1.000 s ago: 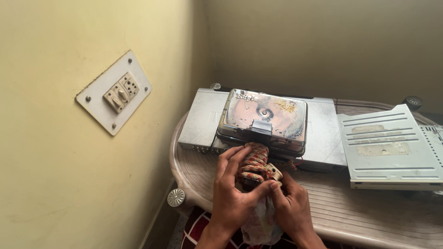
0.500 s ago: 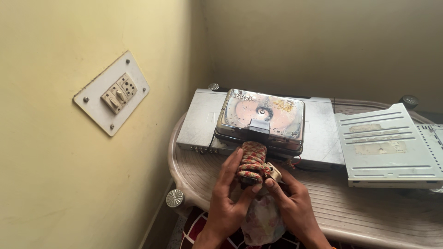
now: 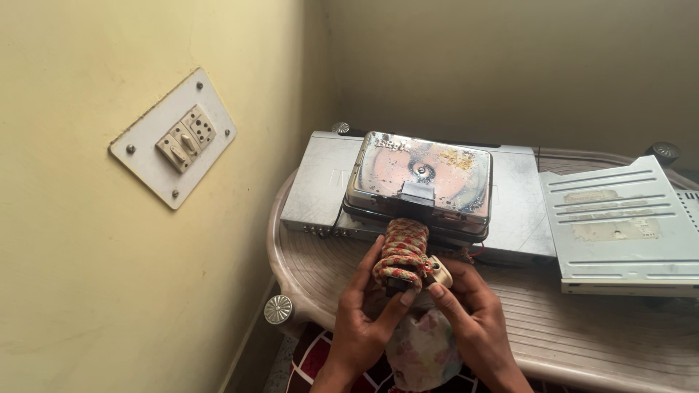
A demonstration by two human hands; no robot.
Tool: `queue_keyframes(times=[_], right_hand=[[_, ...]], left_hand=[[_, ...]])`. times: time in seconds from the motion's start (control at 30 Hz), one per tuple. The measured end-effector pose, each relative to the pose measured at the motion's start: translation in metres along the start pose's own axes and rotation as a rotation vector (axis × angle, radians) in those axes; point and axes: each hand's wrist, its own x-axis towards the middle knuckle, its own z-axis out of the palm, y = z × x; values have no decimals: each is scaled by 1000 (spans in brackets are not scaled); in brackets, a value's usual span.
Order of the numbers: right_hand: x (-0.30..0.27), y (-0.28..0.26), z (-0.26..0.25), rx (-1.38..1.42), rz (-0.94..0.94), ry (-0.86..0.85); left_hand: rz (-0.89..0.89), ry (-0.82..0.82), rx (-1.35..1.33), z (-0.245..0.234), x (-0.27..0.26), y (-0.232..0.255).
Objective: The person wipes the surface of a silver metal electronic casing with a patterned cloth. They hold the casing steady with their left hand while scrubbing the top and side panels with their right hand. The task involves repetitive wiping motions to clean the exterior of the device.
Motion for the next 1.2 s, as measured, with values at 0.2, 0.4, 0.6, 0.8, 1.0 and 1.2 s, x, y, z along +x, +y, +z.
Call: queue_keyframes(times=[0.2, 0.4, 0.6, 0.8, 1.0, 1.2], right_hand=[[2, 9, -7, -54, -4, -9], [0, 8, -9, 38, 41, -41], [-2, 5, -9, -49, 6, -24], [-8, 2, -6, -160, -97, -28], [-11, -4, 0, -331, -124, -29], [-12, -7, 2, -477, -273, -19]], left_hand=[[8, 3, 8, 0, 1, 0], [8, 25, 25, 2, 1, -2], [-6, 53, 105, 2, 3, 1], [-11, 50, 81, 4, 3, 7], [-32, 86, 15, 6, 4, 7], [-59, 54, -73, 4, 6, 7]])
